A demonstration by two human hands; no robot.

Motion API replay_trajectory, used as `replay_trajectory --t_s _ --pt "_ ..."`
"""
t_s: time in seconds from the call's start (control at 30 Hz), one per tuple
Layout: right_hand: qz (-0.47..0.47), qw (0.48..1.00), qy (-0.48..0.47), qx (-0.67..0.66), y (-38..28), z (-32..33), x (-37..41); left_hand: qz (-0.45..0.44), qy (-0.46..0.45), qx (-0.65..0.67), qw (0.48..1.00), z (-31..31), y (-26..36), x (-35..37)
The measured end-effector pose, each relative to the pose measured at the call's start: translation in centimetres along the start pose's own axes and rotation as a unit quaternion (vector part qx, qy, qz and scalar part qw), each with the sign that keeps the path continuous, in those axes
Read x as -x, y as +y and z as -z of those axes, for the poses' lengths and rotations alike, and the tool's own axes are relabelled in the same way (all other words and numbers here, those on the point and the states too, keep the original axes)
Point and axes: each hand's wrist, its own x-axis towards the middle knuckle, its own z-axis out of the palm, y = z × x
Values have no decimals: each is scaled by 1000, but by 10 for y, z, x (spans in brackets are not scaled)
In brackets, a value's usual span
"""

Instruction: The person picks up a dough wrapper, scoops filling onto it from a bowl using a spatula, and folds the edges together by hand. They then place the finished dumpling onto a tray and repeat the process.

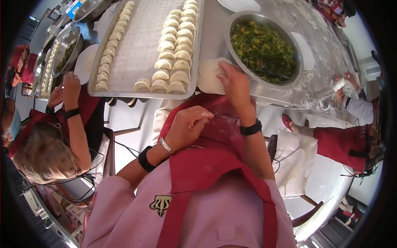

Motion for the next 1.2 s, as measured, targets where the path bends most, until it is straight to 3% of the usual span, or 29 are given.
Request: replay_trajectory --t_s 0.2,0.3,0.4,0.5,0.6,0.67,0.77,0.9,0.97,1.0,1.1,1.2 --pt "105 992 11 70 5 -14 -12 5 -31 -8 999 -6 -4 0" --pt "22 999 -32 30 1 -13 -13 7 -29 -4 1000 -6 -2 0" --pt "86 994 64 -28 4 -12 -4 12 -23 16 1000 -3 -4 0" --pt "-23 993 86 -77 -7 0 18 59 -26 66 996 -4 -3 1" --pt "-32 993 110 -22 -12 18 38 111 -37 115 986 -7 -1 -3" --pt "-85 987 123 -56 -25 32 46 148 -60 133 978 -9 -1 -9" --pt "-133 965 148 -172 -39 45 53 236 -23 344 909 -19 10 -21" --pt "-177 920 132 -323 -53 63 58 238 -54 575 781 -26 15 -43" --pt "-202 920 110 -317 -60 69 59 227 -55 657 716 -30 15 -50" --pt "-216 920 100 -312 -61 72 60 224 -54 625 746 -31 16 -50" --pt "-85 987 96 -96 -53 79 61 224 -59 537 811 -34 15 -49" --pt "-242 940 152 -187 -43 100 63 244 -55 491 835 -30 7 -47"
